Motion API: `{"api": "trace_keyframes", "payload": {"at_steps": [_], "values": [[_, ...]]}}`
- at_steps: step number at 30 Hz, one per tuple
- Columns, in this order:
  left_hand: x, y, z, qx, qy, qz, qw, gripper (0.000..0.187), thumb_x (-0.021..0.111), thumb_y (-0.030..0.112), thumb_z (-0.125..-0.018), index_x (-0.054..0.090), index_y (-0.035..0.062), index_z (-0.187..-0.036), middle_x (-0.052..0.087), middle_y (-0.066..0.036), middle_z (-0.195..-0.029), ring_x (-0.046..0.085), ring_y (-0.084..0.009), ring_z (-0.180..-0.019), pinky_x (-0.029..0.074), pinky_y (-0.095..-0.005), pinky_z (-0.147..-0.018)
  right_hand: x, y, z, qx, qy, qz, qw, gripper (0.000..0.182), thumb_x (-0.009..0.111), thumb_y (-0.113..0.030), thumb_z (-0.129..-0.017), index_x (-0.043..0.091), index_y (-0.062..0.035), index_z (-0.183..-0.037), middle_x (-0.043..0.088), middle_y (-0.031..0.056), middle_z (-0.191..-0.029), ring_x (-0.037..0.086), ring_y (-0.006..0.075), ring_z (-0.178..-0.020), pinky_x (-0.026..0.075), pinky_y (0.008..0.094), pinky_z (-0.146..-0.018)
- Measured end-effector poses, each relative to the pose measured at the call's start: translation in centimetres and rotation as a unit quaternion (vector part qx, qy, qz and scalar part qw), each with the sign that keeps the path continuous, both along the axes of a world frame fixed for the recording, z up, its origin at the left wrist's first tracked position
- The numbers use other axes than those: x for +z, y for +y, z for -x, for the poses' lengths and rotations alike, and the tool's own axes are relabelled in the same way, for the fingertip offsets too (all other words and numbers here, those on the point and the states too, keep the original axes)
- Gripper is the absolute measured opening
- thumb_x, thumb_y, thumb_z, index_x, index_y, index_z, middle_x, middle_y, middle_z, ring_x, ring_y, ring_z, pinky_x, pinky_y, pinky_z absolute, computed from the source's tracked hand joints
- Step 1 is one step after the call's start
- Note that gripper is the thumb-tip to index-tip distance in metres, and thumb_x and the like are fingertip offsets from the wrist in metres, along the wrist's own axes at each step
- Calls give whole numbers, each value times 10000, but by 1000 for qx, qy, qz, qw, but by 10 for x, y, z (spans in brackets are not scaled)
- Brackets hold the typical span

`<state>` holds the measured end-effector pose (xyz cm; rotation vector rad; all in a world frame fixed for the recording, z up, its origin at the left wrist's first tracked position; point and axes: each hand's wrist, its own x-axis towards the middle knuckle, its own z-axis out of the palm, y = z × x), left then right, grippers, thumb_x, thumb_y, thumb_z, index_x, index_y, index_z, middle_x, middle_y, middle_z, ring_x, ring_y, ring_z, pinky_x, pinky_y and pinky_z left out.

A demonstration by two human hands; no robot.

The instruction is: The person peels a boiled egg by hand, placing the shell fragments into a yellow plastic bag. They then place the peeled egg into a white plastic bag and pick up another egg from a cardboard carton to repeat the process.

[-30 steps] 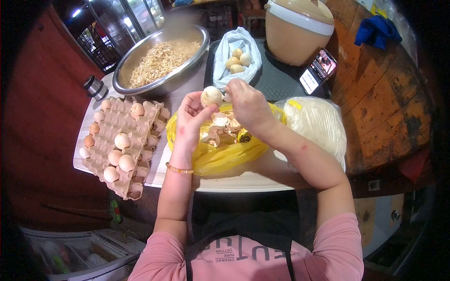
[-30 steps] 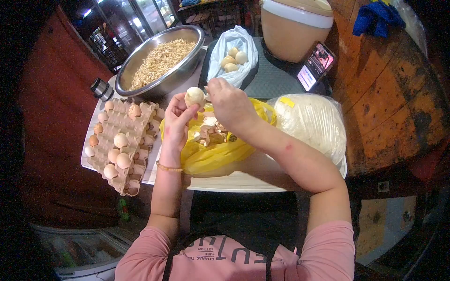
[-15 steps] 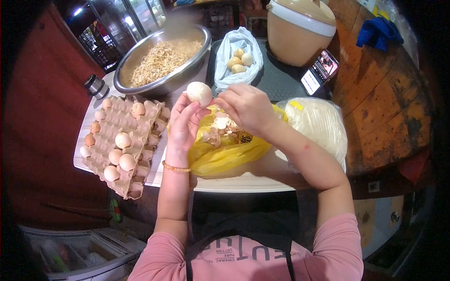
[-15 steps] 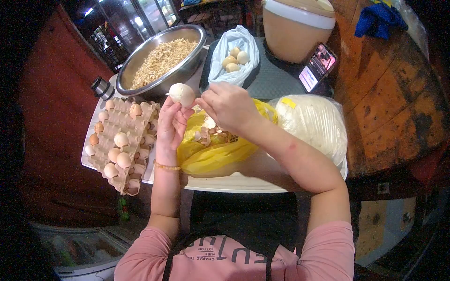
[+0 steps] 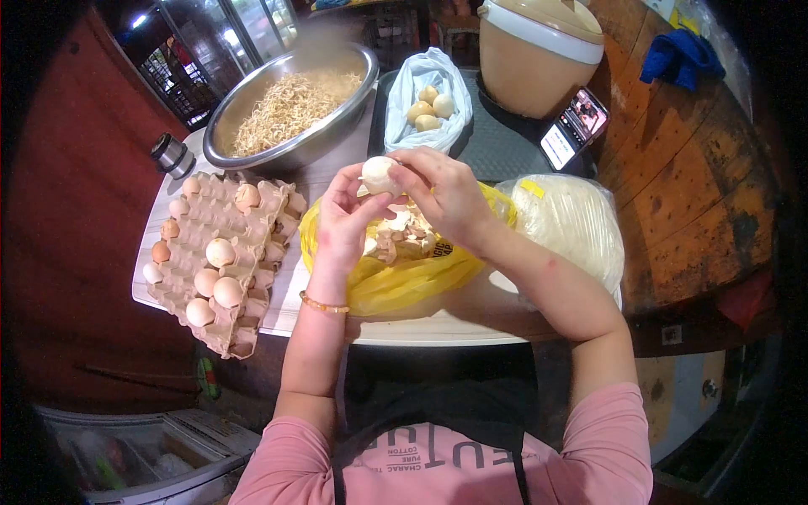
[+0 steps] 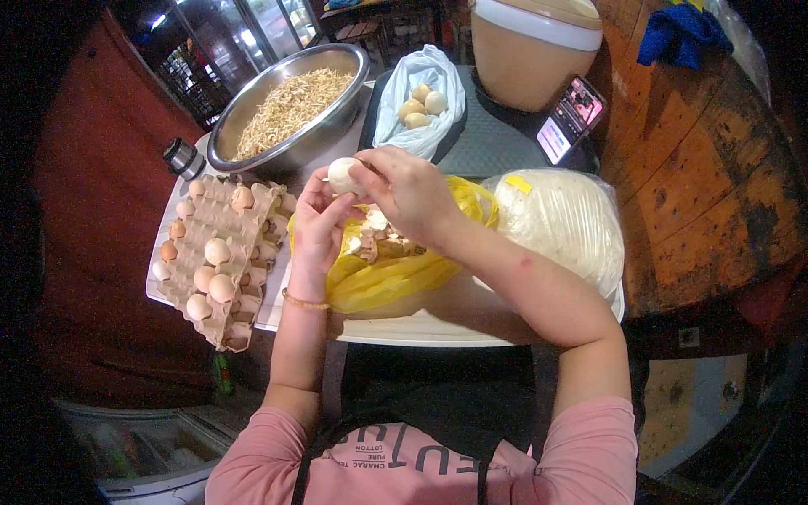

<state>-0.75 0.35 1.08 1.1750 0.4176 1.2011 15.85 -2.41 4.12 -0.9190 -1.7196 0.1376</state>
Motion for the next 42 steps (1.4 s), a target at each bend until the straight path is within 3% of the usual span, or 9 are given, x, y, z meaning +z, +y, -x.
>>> {"api": "trace_keyframes", "payload": {"at_steps": [4,10,13,15,19,27,37,40,42], "values": [[-4,-1,-7,34,13,-33,999,416,665,-83,-811,484,-30,-1182,610,-142,-1127,670,-255,-955,578,-300,-758,-1,-3,0,-6,-23,31,999,202,517,-123,-947,619,26,-1036,644,191,-953,639,366,-850,509,381,-756],[-5,-5,-11,68,16,-63,996,440,694,-92,-788,478,-45,-1169,580,-150,-1152,656,-260,-995,579,-347,-844,-8,-2,3,-40,-54,-29,997,175,489,-111,-937,561,28,-1018,609,213,-899,620,387,-801,503,447,-708],[-5,-6,-12,68,24,-58,996,443,696,-83,-793,476,-47,-1175,586,-150,-1151,660,-256,-988,583,-336,-820,-9,-1,0,-50,-68,-40,996,149,539,-80,-891,544,26,-995,609,210,-889,626,385,-783,512,445,-682],[-4,-8,-13,81,31,-59,994,372,652,-99,-807,526,-20,-1147,616,-124,-1128,661,-192,-921,579,-292,-725,-7,-2,-1,-53,-82,-34,995,173,585,-53,-839,536,29,-983,608,203,-882,632,384,-775,516,442,-662],[-2,-8,-13,76,21,-58,995,377,651,-96,-811,527,-29,-1160,617,-130,-1134,666,-200,-917,572,-282,-701,0,-7,-1,-53,-87,-35,994,197,615,-36,-803,534,27,-972,610,203,-861,633,384,-774,516,442,-663],[-1,-7,-11,65,59,-39,995,379,626,-49,-850,528,-36,-1217,622,-136,-1148,673,-223,-932,554,-260,-685,1,-1,-3,-50,-9,15,999,146,488,-92,-921,574,25,-915,603,230,-804,619,407,-745,488,470,-649],[0,0,-6,18,20,32,999,452,593,56,-899,445,-17,-1319,622,-139,-1177,669,-262,-974,545,-258,-679,1,6,-8,-35,81,118,989,213,455,-106,-956,557,35,-833,599,242,-699,629,409,-694,476,465,-602],[1,0,-6,-9,-25,85,996,434,603,55,-891,469,-5,-1300,627,-115,-1161,660,-208,-950,525,-243,-695,3,4,-8,-30,90,140,986,226,454,-122,-965,553,36,-839,599,236,-678,645,390,-672,485,455,-580],[-2,0,-8,25,40,2,999,416,625,53,-877,501,6,-1271,639,-84,-1119,630,-133,-889,485,-221,-699,0,4,-5,-38,70,115,990,232,452,-129,-971,552,36,-843,602,225,-655,661,358,-655,499,433,-569]]}}
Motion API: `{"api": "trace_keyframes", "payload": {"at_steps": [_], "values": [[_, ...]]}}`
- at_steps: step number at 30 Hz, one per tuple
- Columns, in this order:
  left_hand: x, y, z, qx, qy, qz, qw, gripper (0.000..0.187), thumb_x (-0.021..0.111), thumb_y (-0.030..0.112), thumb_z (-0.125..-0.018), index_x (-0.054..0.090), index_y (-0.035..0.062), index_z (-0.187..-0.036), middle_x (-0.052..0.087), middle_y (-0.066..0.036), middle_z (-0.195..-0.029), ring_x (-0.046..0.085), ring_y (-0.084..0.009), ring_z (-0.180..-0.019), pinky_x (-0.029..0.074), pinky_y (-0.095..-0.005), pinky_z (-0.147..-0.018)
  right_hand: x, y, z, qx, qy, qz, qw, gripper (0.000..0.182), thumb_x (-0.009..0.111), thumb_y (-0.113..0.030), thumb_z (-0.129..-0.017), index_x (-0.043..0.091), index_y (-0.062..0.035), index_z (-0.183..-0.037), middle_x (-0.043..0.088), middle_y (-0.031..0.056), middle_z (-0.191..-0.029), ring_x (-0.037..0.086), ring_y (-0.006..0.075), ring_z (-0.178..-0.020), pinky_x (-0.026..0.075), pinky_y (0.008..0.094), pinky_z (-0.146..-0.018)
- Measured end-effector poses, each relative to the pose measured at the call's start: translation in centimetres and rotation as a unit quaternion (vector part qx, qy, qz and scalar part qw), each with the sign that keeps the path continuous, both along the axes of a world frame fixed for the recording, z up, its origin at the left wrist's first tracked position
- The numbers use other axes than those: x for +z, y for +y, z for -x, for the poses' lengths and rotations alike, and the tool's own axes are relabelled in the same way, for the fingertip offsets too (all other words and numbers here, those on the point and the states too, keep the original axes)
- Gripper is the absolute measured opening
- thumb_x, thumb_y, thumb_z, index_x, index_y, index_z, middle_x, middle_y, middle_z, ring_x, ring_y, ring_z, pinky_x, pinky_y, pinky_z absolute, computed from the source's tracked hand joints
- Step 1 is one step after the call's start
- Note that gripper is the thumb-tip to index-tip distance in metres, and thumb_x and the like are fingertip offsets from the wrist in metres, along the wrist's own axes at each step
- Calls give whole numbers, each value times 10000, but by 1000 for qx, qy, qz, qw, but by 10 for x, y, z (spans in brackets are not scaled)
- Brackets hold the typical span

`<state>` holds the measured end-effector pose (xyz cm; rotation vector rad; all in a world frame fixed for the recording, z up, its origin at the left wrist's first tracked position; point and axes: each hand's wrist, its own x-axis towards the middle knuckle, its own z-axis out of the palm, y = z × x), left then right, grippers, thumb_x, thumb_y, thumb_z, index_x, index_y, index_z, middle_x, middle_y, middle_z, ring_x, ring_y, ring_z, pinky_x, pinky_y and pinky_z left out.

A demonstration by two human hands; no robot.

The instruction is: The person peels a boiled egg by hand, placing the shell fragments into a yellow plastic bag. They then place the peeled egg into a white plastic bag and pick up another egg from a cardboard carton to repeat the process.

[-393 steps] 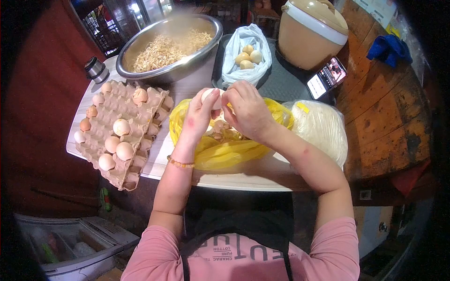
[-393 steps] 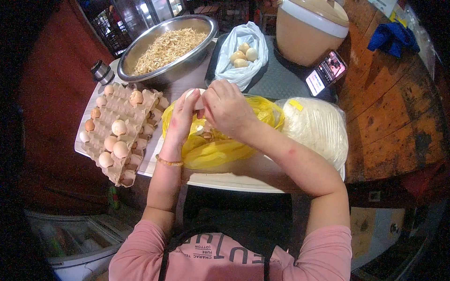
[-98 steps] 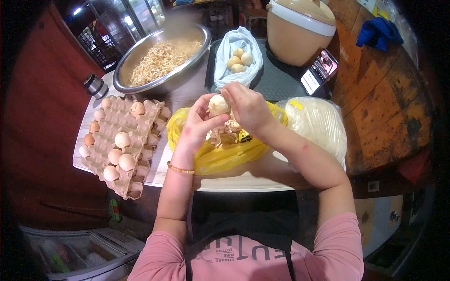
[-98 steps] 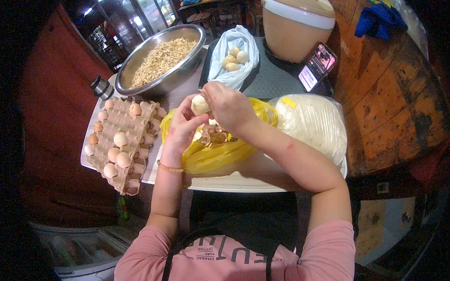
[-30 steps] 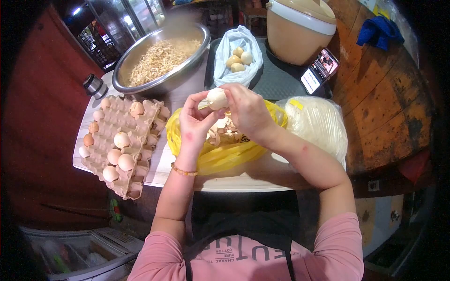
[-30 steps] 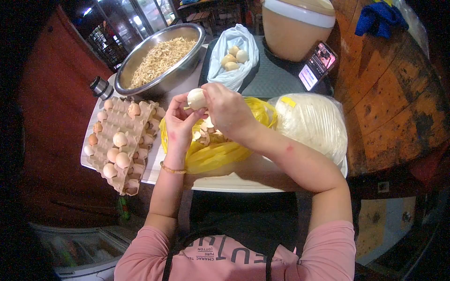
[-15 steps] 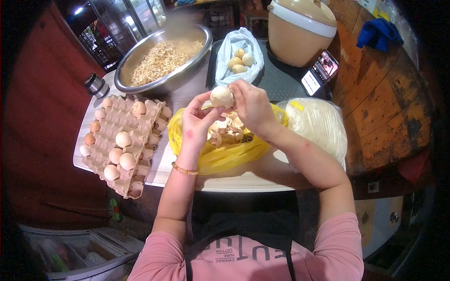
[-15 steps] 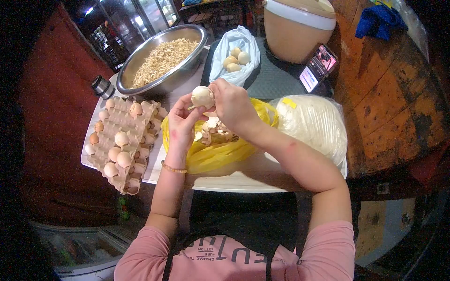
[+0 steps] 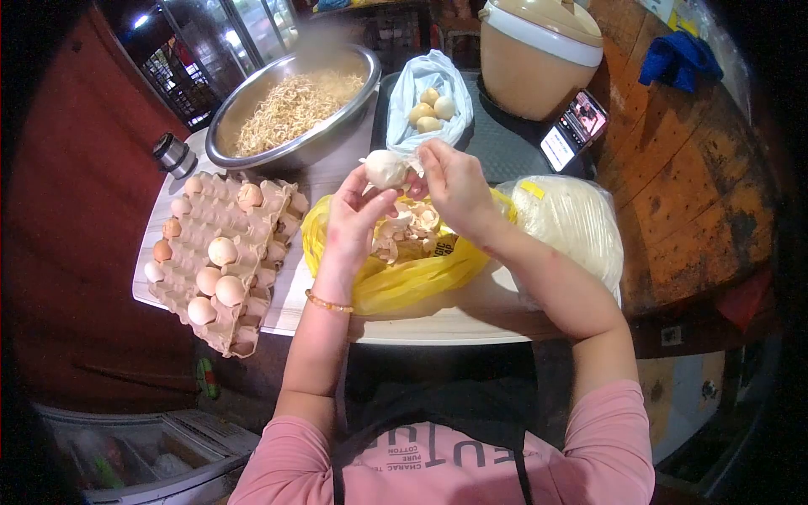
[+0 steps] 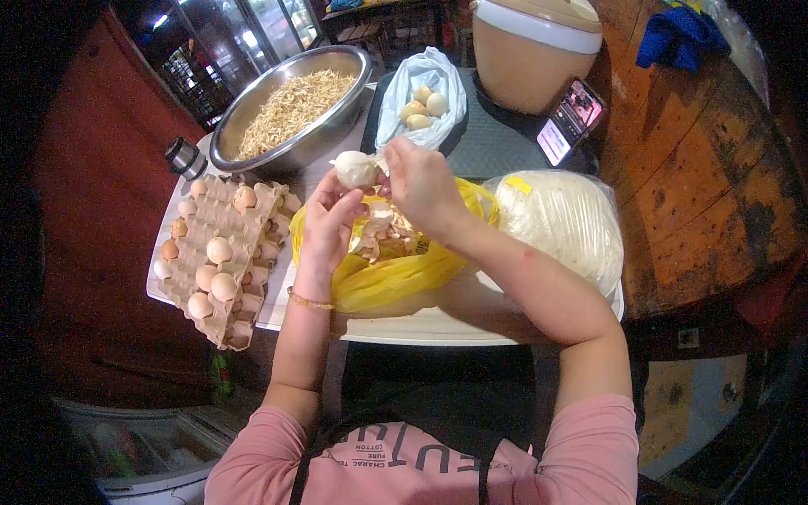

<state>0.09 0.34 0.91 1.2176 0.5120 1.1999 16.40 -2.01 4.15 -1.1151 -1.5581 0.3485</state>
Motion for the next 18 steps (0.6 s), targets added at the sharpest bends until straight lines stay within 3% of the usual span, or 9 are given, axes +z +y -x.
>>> {"api": "trace_keyframes", "payload": {"at_steps": [4,6,10,12,16,18], "values": [[2,-2,0,21,41,-20,999,361,649,50,-861,559,14,-1208,654,-60,-1063,593,-86,-841,446,-209,-696,4,-5,2,32,5,31,999,229,451,-130,-974,553,35,-853,604,228,-663,668,339,-650,506,420,-565],[-2,2,4,42,63,-16,997,320,669,48,-846,601,12,-1157,667,-50,-1006,590,-81,-861,439,-211,-687,2,0,-3,35,25,28,999,205,457,-118,-985,572,35,-912,642,181,-733,689,220,-638,523,326,-560],[-3,3,6,35,39,-13,999,293,671,39,-842,618,-3,-1127,672,-52,-990,595,-85,-853,446,-223,-698,6,4,-12,10,13,50,999,193,479,-131,-974,582,25,-927,647,178,-758,684,270,-667,530,350,-603],[0,1,5,39,6,-17,999,309,672,34,-839,609,-17,-1137,672,-62,-1004,604,-91,-853,449,-232,-700,-2,10,-14,-69,-206,-9,976,183,510,-142,-951,609,11,-943,662,164,-834,672,318,-763,531,374,-683],[3,1,5,50,26,-34,998,300,696,-3,-821,616,1,-1110,669,-21,-973,610,-66,-849,474,-199,-725,-3,5,-10,-29,-250,15,968,188,526,-145,-934,640,-7,-993,672,152,-921,653,326,-864,517,387,-761],[4,-2,4,67,37,-45,996,323,694,-36,-810,607,-6,-1119,660,-26,-1028,614,-88,-914,493,-219,-796,-4,7,-7,-3,-178,-125,976,214,552,-220,-920,635,-31,-978,665,139,-915,641,318,-843,502,427,-725]]}}
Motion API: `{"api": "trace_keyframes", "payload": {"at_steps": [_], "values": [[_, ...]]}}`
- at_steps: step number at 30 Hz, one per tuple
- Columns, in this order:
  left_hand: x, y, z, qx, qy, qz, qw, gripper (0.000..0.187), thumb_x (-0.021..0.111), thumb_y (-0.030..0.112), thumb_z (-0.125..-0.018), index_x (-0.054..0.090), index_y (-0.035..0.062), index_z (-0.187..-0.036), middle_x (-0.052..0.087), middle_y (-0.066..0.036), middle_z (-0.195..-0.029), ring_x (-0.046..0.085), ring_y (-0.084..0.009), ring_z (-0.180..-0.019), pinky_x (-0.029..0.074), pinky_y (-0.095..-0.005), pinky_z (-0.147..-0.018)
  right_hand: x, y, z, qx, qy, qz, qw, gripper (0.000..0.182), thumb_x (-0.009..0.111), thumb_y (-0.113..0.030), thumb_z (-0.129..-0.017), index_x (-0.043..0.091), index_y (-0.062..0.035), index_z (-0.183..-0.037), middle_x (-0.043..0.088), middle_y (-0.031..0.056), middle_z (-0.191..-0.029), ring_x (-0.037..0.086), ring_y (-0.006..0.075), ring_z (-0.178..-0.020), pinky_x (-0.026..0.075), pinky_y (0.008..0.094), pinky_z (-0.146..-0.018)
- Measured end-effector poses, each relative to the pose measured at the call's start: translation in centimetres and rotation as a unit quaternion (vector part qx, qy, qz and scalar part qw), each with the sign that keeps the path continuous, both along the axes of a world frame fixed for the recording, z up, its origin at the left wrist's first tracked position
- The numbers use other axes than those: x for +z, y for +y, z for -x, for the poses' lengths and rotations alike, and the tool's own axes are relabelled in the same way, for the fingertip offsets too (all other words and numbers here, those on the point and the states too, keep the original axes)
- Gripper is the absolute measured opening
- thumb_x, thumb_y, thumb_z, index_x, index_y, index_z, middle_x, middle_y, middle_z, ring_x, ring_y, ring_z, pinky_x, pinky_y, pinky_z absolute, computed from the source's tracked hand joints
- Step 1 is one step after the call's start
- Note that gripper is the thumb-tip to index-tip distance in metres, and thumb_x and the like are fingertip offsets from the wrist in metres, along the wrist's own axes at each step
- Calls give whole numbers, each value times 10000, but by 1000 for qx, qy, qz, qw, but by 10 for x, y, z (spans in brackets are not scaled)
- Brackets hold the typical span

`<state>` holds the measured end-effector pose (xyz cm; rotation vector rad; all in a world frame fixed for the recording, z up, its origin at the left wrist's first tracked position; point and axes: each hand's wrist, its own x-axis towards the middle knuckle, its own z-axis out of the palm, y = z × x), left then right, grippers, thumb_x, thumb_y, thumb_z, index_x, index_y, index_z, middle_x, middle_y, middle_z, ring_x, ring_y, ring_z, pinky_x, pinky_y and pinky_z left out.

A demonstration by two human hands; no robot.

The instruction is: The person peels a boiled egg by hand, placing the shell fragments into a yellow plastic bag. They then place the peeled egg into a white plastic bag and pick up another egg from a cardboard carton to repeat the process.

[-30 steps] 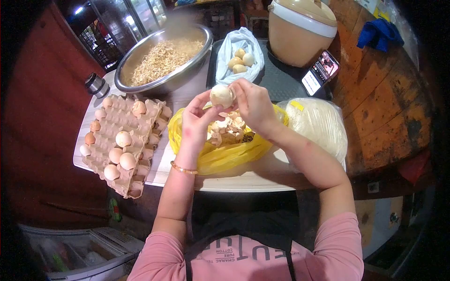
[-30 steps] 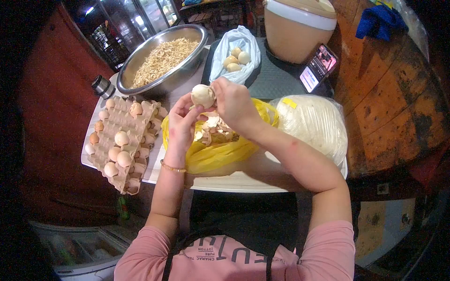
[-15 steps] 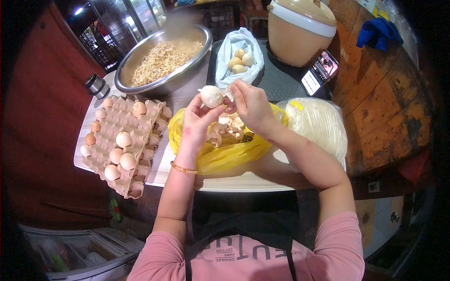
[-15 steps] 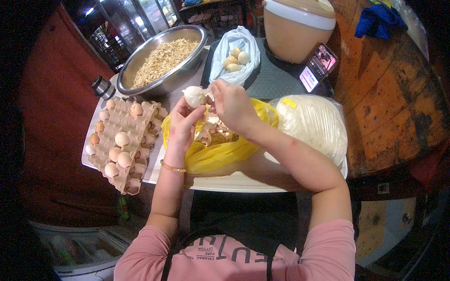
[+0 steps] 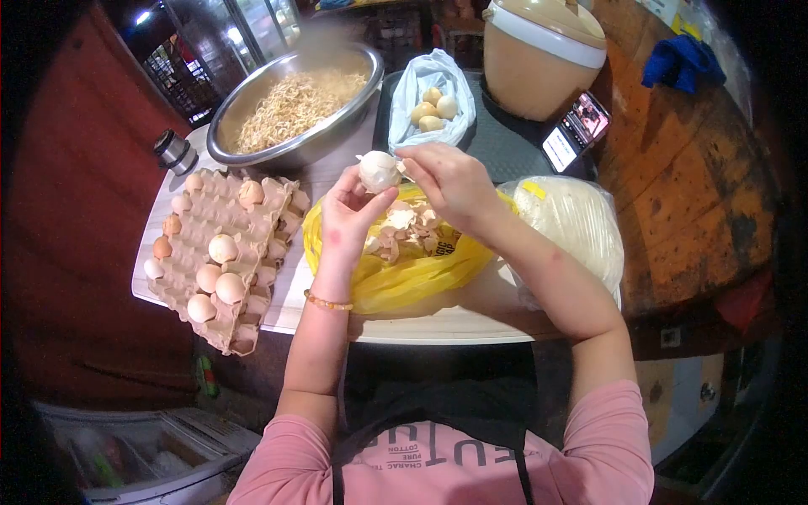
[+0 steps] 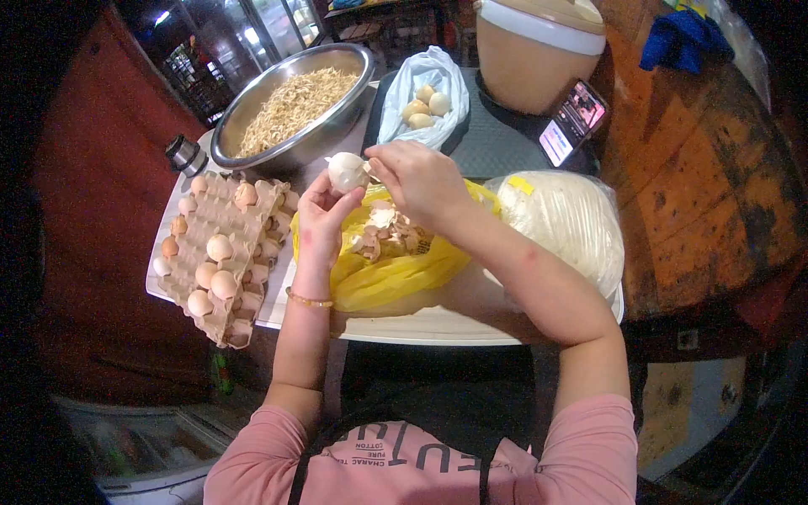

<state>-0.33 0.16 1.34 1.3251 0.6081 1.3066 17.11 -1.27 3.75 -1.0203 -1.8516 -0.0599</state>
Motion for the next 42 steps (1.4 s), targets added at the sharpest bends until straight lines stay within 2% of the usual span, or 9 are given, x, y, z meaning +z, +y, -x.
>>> {"api": "trace_keyframes", "payload": {"at_steps": [6,10,12,16,28,30,37,40,42], "values": [[-2,2,1,-23,24,-20,999,373,702,-64,-788,594,-24,-1142,581,-30,-1119,591,-115,-1023,497,-234,-862,8,-4,1,66,29,3,997,231,571,-223,-915,642,-26,-1012,662,148,-910,635,325,-847,484,405,-787],[-3,2,1,-33,26,-27,999,395,708,-72,-776,591,-35,-1152,530,-32,-1135,580,-124,-1048,497,-235,-863,8,-7,4,77,53,-9,996,233,598,-211,-901,640,-19,-1027,656,156,-909,634,330,-840,488,406,-767],[-1,0,0,-40,31,-17,999,396,706,-80,-771,595,-42,-1150,516,-32,-1125,582,-130,-1045,498,-235,-860,8,-9,2,83,36,29,995,245,595,-138,-913,622,8,-1108,646,165,-947,644,284,-862,503,343,-761],[-2,0,0,-48,22,-27,998,389,706,-84,-769,603,-40,-1141,515,-25,-1107,583,-128,-1039,496,-232,-853,9,-11,5,80,38,27,996,237,603,-122,-905,621,8,-1103,638,152,-914,637,283,-830,502,348,-731],[-6,2,-1,-57,58,-43,996,367,720,-65,-767,620,-47,-1120,521,-21,-1092,575,-103,-993,485,-221,-809,-2,-8,7,-10,-71,-77,994,201,599,-25,-832,578,-8,-1032,603,150,-873,612,341,-810,503,406,-732],[-6,0,-3,-73,52,-25,996,377,715,-68,-772,611,-51,-1134,520,-20,-1098,576,-105,-1007,488,-222,-820,-1,-7,7,-5,-66,-101,993,188,598,-55,-728,515,-31,-895,560,142,-807,593,331,-793,486,414,-713],[-5,-2,-3,-103,41,-5,994,455,707,-79,-772,562,-54,-1202,542,-31,-1128,579,-124,-1059,496,-239,-869,1,-7,6,-27,-48,-96,994,149,600,-31,-748,510,-37,-867,556,136,-792,594,327,-764,494,412,-680],[-1,-4,-4,-83,57,-1,995,515,706,-85,-767,520,-53,-1246,572,-69,-1177,596,-137,-1051,503,-255,-883,3,-7,6,-26,-15,-96,995,104,596,-30,-786,525,-35,-861,561,131,-783,595,325,-748,498,412,-672],[1,-5,-5,-92,18,0,996,559,709,-91,-760,491,-42,-1272,606,-94,-1173,613,-145,-1034,515,-271,-881,3,-6,4,-16,1,-83,996,72,594,-50,-818,541,-31,-862,570,127,-784,600,322,-752,499,408,-669]]}}
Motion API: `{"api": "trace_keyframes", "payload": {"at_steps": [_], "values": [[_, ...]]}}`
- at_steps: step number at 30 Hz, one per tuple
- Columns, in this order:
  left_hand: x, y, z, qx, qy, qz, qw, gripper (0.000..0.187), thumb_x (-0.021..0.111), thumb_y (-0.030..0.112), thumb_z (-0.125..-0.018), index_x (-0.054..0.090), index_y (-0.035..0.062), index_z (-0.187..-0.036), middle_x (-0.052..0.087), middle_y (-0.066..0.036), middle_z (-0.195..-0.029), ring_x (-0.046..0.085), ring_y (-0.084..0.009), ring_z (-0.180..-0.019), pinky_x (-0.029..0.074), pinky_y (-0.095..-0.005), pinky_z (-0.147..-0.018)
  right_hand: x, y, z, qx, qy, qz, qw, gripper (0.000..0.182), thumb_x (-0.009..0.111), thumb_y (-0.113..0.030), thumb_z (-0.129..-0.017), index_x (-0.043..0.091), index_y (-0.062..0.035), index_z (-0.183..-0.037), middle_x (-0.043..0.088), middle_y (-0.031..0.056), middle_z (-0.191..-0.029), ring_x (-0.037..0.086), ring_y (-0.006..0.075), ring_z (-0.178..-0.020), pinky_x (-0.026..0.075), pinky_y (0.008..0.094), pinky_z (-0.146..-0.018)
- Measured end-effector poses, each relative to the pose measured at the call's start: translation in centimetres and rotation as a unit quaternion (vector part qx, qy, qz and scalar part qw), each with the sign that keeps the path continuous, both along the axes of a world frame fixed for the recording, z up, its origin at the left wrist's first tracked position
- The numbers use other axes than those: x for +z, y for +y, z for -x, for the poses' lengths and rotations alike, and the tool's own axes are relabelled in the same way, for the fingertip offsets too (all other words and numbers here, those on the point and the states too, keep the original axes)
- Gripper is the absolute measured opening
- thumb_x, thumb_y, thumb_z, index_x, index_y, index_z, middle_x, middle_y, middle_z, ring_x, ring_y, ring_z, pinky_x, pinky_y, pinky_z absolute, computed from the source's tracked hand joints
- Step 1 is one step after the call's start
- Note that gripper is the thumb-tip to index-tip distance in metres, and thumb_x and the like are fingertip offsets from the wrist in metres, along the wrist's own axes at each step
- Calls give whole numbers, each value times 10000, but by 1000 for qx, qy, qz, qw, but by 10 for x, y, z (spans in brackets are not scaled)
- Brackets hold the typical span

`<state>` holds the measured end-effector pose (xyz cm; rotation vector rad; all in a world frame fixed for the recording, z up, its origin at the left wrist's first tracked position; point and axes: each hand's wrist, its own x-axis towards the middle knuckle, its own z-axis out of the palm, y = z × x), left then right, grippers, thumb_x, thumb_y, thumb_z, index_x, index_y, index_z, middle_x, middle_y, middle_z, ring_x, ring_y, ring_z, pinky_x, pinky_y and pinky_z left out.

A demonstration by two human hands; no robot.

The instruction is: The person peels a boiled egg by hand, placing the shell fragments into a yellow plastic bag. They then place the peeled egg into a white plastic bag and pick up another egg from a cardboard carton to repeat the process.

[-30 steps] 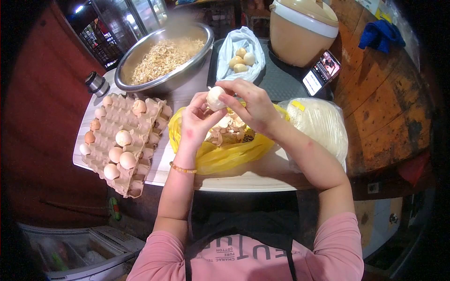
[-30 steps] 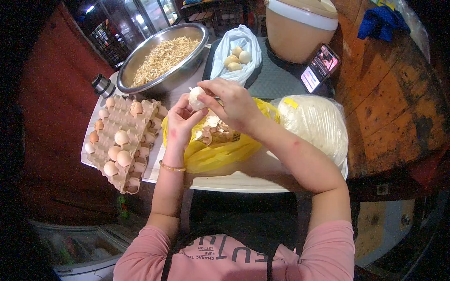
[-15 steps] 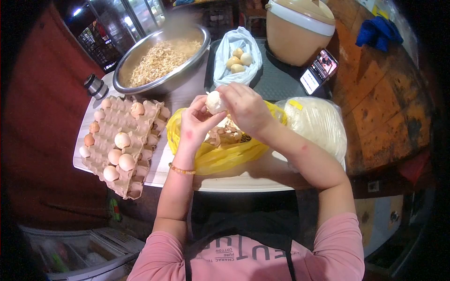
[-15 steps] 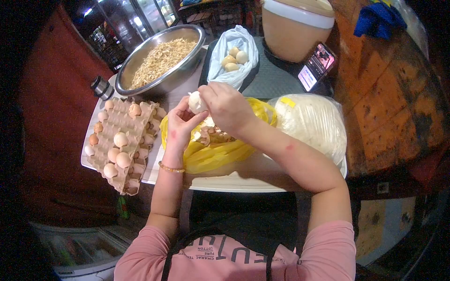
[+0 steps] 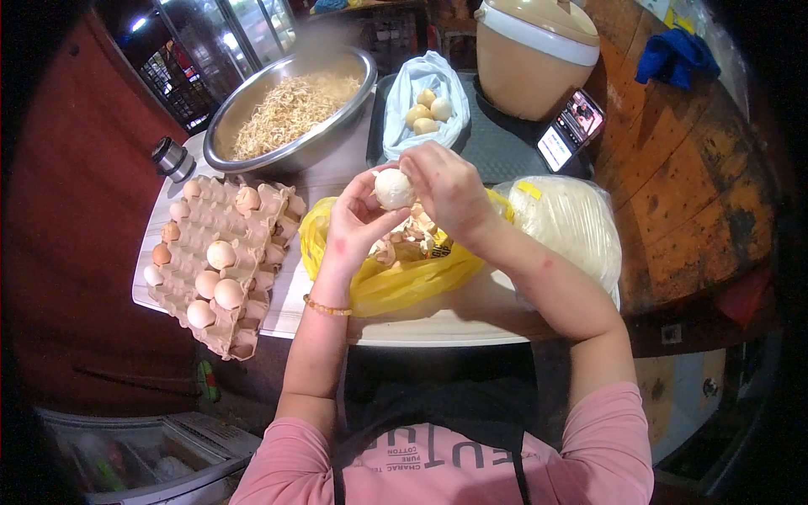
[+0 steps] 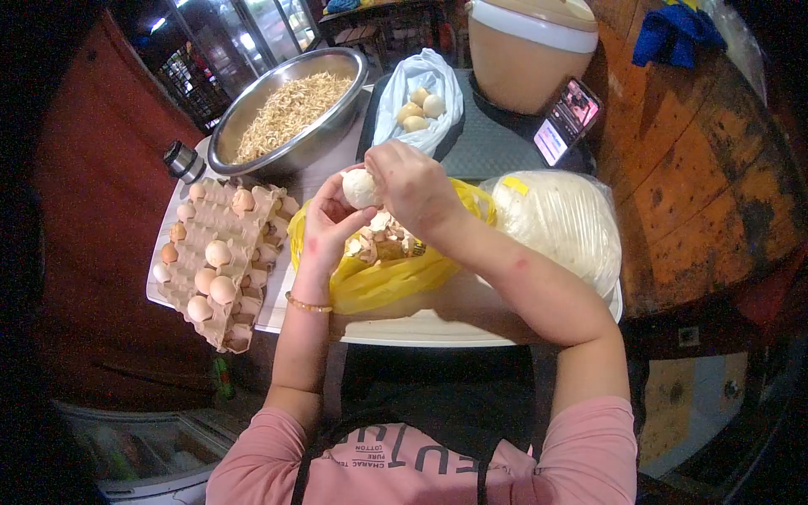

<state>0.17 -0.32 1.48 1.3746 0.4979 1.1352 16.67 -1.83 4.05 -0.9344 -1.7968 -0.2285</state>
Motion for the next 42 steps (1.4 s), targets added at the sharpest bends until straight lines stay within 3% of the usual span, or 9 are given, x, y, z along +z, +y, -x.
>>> {"api": "trace_keyframes", "payload": {"at_steps": [7,12,21,28,31,33,40,42], "values": [[-2,3,3,26,19,-2,999,536,719,-88,-748,513,-13,-1237,640,-69,-1085,626,-138,-1001,535,-273,-843,6,3,-10,36,-37,21,998,94,614,-83,-821,581,-43,-899,592,121,-816,607,316,-783,491,412,-702],[-3,9,5,89,37,-66,993,528,725,-82,-745,522,0,-1226,646,-73,-1049,631,-114,-950,543,-249,-788,8,2,-11,36,-78,-20,996,155,641,-133,-828,624,-78,-972,616,83,-850,607,263,-818,456,379,-744],[-4,8,6,86,49,-70,993,489,748,-70,-729,604,26,-1187,566,-26,-1154,601,-90,-958,534,-217,-769,11,0,-13,40,-110,-32,993,147,629,-129,-808,619,-76,-945,608,65,-834,603,254,-796,453,361,-736],[-5,5,3,63,51,-56,995,510,752,-70,-726,610,34,-1205,568,-18,-1147,594,-80,-957,524,-215,-783,7,3,-11,24,-90,-37,995,130,594,-101,-753,580,-71,-879,589,83,-810,605,261,-802,470,380,-738],[-3,4,3,59,51,-50,996,524,748,-67,-733,594,27,-1225,566,-30,-1184,593,-82,-979,521,-220,-798,9,2,-11,35,-82,-28,996,105,604,-78,-781,578,-49,-878,591,109,-809,601,294,-790,476,396,-721],[-1,4,3,34,41,-31,998,543,726,-79,-746,565,20,-1255,567,-63,-1214,595,-92,-1002,521,-227,-809,9,1,-10,60,-3,3,998,76,620,-40,-853,602,-6,-919,607,148,-833,601,338,-797,486,394,-726],[2,3,2,41,6,-37,998,580,662,-118,-765,474,-18,-1304,597,-102,-1188,600,-141,-1053,529,-252,-825,10,5,-18,30,5,57,998,91,577,-58,-896,610,1,-958,621,157,-869,615,336,-826,488,382,-751],[-1,6,5,34,0,-40,999,560,663,-118,-766,466,-31,-1283,598,-110,-1192,599,-164,-1071,532,-269,-843,11,2,-15,87,22,61,994,138,571,-94,-914,623,0,-1002,625,157,-873,624,322,-839,490,370,-765]]}}
